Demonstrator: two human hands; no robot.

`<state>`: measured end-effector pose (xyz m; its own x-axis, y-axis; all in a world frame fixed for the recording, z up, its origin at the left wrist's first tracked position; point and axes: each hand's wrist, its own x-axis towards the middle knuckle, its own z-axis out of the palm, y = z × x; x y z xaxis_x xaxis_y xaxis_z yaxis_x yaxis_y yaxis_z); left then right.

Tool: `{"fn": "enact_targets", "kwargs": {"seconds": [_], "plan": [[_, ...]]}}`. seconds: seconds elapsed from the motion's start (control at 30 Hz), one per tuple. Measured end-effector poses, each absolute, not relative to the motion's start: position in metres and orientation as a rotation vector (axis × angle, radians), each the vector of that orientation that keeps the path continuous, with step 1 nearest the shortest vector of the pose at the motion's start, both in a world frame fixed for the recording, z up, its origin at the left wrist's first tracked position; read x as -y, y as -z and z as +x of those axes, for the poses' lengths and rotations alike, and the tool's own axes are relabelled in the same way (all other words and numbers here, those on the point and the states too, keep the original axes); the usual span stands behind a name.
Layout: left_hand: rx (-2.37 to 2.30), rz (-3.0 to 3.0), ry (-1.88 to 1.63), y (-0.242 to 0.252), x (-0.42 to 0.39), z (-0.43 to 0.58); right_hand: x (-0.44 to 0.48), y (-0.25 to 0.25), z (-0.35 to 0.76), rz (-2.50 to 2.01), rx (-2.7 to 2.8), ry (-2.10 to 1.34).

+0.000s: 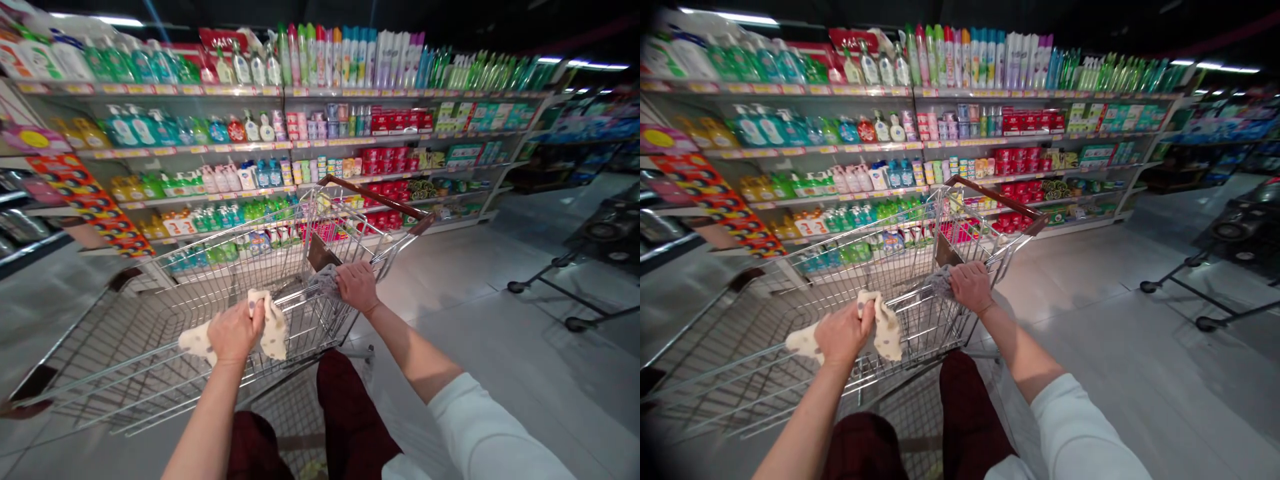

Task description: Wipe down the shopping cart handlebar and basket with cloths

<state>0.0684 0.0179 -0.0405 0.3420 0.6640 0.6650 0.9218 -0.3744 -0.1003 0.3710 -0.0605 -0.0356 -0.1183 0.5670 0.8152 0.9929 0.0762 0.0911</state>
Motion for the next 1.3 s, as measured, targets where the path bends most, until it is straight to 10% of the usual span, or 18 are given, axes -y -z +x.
{"fn": "enact_targets", "kwargs": {"seconds": [0.83,1.3], "plan": [[1.974,-2.311,0.266,0.0,-0.076,0.037,0.017,0.026,0.286,-1.718,1.822,0.636],[1.612,-2.422,0.664,-0.004,-0.038,0.138,0.015,0.028,0.293,-1.38,1.924,0.515]]}}
